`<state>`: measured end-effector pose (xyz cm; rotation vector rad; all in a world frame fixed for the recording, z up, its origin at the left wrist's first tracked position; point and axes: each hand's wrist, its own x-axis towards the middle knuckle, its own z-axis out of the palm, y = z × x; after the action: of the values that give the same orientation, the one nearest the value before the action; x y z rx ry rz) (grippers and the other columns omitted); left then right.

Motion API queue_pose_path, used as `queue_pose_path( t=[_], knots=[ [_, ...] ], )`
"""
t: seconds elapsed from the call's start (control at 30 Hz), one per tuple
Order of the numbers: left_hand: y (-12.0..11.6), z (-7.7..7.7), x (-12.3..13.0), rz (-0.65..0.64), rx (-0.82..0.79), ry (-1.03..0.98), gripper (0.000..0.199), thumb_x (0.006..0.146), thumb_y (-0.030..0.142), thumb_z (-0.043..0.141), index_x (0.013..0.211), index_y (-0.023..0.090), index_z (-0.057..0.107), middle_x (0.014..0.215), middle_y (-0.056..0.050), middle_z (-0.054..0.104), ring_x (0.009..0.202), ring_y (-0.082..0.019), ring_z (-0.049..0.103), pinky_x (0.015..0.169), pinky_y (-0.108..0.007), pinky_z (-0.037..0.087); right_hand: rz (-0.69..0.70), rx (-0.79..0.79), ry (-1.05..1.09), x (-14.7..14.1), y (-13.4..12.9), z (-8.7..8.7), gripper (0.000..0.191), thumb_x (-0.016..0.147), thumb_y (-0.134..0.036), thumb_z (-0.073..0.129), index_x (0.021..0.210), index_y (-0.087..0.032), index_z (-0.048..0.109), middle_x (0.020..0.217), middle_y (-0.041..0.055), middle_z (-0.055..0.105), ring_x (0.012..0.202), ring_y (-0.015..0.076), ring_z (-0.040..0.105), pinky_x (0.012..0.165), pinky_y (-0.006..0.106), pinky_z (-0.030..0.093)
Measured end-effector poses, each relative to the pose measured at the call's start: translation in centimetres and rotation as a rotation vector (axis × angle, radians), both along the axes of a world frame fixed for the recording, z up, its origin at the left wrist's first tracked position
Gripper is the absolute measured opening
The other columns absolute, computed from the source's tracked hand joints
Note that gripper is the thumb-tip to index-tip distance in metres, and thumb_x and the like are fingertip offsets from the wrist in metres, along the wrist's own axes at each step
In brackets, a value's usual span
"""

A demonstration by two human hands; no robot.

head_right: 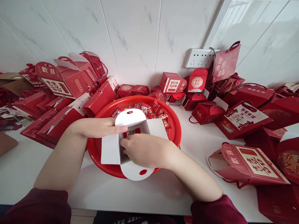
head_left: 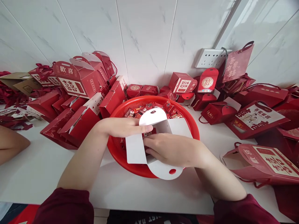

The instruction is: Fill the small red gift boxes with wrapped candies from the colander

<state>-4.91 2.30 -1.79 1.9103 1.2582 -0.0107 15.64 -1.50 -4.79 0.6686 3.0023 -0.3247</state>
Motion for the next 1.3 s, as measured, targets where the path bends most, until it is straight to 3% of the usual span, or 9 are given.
queue_pose_path(
  t=[0.13, 0.23, 0.4, 0.53, 0.7, 0.87, 1.03, 1.17, 1.3],
  knots=[
    [0.6, -0.5, 0.0, 0.079, 0.042, -0.102, 0.056, 0.087, 0.072, 0.050, 0.123, 0.034, 0.070, 0.132, 0.003, 0.067, 0.127, -0.030, 0.058, 0.108, -0.037, 0.044, -0.086, -0.207, 0.216, 1.0, 0.1, 1.5, 0.022, 0.101, -0.016, 0.043, 0.095, -0.015, 0.064, 0.095, 0.0064, 0.069, 0.083, 0.0182, 0.065, 0.068, 0.030, 0.050],
    [1.9, -1.3, -0.3, 0.152, 0.065, -0.376, 0.054, 0.093, 0.065, 0.045, 0.125, 0.028, 0.068, 0.128, 0.001, 0.069, 0.125, -0.030, 0.059, 0.108, -0.039, 0.046, -0.104, -0.077, 0.560, 2.4, 0.1, 2.9, 0.019, 0.100, -0.015, 0.045, 0.097, -0.017, 0.064, 0.106, 0.0083, 0.068, 0.100, 0.0209, 0.063, 0.085, 0.035, 0.051],
    [4.6, -2.4, -1.1, 0.542, 0.181, -0.660, 0.062, 0.094, 0.062, 0.036, 0.132, 0.019, 0.060, 0.108, -0.004, 0.076, 0.116, -0.030, 0.065, 0.104, -0.042, 0.049, -0.383, 0.241, 0.879, 4.6, 0.1, 4.4, 0.016, 0.098, -0.019, 0.050, 0.102, -0.025, 0.065, 0.125, 0.0100, 0.063, 0.121, 0.0269, 0.057, 0.099, 0.043, 0.047],
    [5.2, -2.8, -1.2, 0.542, 0.230, -0.683, 0.068, 0.092, 0.065, 0.039, 0.140, 0.018, 0.052, 0.114, -0.001, 0.075, 0.124, -0.029, 0.059, 0.105, -0.039, 0.047, -0.401, 0.226, 0.752, 4.7, 0.9, 4.0, 0.017, 0.098, -0.019, 0.049, 0.104, -0.023, 0.065, 0.113, 0.0104, 0.066, 0.106, 0.0257, 0.062, 0.091, 0.042, 0.049],
    [5.0, -3.3, -0.9, 0.482, 0.286, -0.585, 0.062, 0.089, 0.060, 0.048, 0.140, 0.024, 0.053, 0.138, -0.004, 0.063, 0.127, -0.029, 0.058, 0.104, -0.040, 0.051, -0.108, -0.048, 0.212, 2.2, 1.3, 1.5, 0.020, 0.096, -0.012, 0.047, 0.101, -0.018, 0.065, 0.092, 0.0059, 0.068, 0.079, 0.0191, 0.063, 0.068, 0.031, 0.045],
    [4.4, -3.2, -0.9, 0.415, 0.224, -0.415, 0.062, 0.087, 0.054, 0.059, 0.143, 0.027, 0.052, 0.145, -0.005, 0.056, 0.126, -0.031, 0.058, 0.105, -0.042, 0.049, 0.056, -0.177, 0.000, -0.7, -0.1, -1.1, 0.029, 0.089, -0.006, 0.053, 0.109, -0.020, 0.068, 0.091, 0.0054, 0.072, 0.075, 0.0182, 0.065, 0.058, 0.028, 0.038],
    [3.7, -2.9, -0.6, 0.350, 0.161, -0.474, 0.072, 0.090, 0.064, 0.052, 0.150, 0.025, 0.044, 0.148, -0.008, 0.053, 0.132, -0.032, 0.053, 0.109, -0.043, 0.046, 0.043, -0.095, -0.017, -1.0, -0.5, -1.3, 0.032, 0.086, 0.004, 0.045, 0.090, -0.017, 0.067, 0.077, 0.0037, 0.068, 0.062, 0.0153, 0.060, 0.052, 0.028, 0.031],
    [3.8, -2.9, -0.6, 0.362, 0.260, -0.517, 0.072, 0.093, 0.065, 0.045, 0.152, 0.025, 0.039, 0.155, -0.006, 0.046, 0.141, -0.031, 0.043, 0.114, -0.042, 0.042, -0.057, -0.053, 0.017, -0.4, 0.2, -0.6, 0.023, 0.090, -0.003, 0.046, 0.097, -0.017, 0.064, 0.073, 0.0039, 0.065, 0.057, 0.0153, 0.055, 0.049, 0.028, 0.026],
    [3.9, -2.8, -0.9, 0.344, 0.340, -0.426, 0.069, 0.090, 0.055, 0.050, 0.152, 0.024, 0.040, 0.147, -0.006, 0.054, 0.139, -0.032, 0.045, 0.115, -0.043, 0.040, -0.080, -0.137, 0.118, 0.0, 0.7, -0.4, 0.033, 0.092, -0.001, 0.044, 0.108, -0.019, 0.066, 0.085, 0.0052, 0.070, 0.071, 0.0160, 0.061, 0.058, 0.026, 0.033]
  ],
)
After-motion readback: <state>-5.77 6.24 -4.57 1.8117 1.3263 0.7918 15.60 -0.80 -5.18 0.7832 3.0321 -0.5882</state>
